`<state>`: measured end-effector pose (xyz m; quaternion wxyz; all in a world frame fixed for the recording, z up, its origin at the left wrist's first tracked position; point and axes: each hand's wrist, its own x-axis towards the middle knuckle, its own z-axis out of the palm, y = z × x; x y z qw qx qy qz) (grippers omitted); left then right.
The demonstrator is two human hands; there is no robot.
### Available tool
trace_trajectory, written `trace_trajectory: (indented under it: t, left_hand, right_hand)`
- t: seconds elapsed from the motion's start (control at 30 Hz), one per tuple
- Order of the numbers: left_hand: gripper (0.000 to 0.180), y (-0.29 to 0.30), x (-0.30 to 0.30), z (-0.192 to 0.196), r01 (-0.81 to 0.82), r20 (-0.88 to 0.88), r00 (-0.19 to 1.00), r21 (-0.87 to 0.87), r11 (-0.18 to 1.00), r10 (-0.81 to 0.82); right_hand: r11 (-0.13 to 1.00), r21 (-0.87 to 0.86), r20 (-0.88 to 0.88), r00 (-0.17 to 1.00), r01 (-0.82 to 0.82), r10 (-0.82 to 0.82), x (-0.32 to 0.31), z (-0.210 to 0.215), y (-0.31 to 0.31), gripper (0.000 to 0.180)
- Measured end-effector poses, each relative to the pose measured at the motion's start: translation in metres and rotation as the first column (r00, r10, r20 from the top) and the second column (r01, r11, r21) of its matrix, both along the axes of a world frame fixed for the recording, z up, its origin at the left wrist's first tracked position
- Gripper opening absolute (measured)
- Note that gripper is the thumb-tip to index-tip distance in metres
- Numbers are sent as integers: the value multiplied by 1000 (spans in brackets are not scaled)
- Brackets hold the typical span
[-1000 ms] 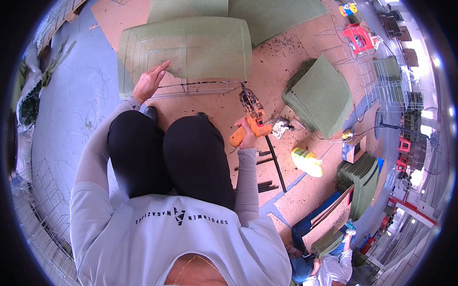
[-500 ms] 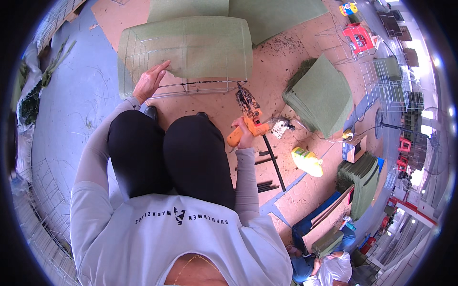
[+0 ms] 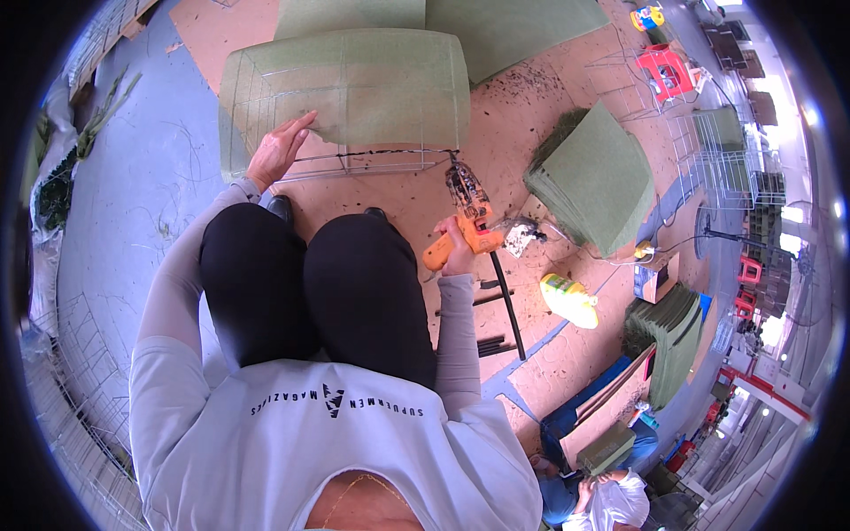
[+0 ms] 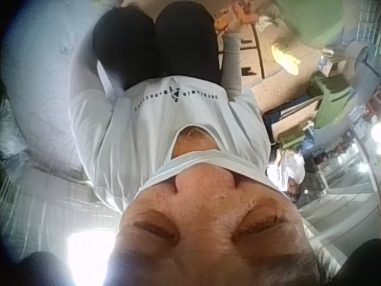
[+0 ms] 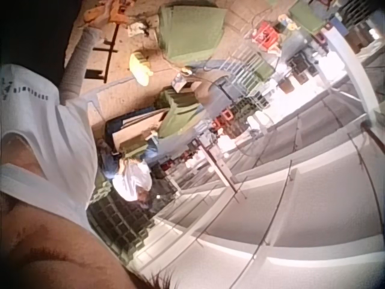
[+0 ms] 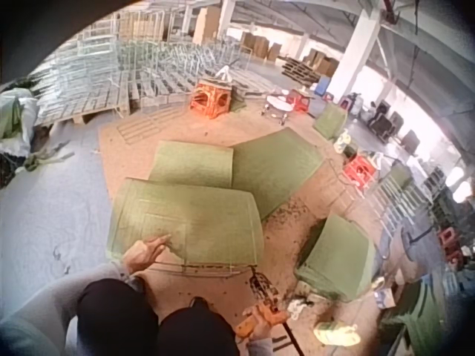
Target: Assembling a mesh-covered box by placing a wire frame into a pre-cut green fabric piece and securing it with a pneumatic staple gun.
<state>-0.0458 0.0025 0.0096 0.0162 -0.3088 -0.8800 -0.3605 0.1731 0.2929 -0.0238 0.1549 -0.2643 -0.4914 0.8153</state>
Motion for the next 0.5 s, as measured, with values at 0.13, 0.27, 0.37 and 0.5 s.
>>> trace_trajectory:
  t: [0.13,0.27,0.37,0.5]
  left_hand:
    - [33,0,0,0,5,-12,1000,-15,1000,-6]
    - [33,1,1,2,8,9,1000,-17,1000,-8]
    - [33,0,0,1,4,8,1000,-21,1000,-4]
    - [33,1,1,1,1,1,1000,-26,1000,-1]
  right_hand:
    - [998,-22,-22,998,-54,53,0,-2,-5,5]
    - [996,-1,-2,996,-88,88,-2,1,-10,6]
    - [995,3,16,995,-103,103,-1,0,-11,7]
    - [993,-23,48,992,-114,115,1,-5,-11,7]
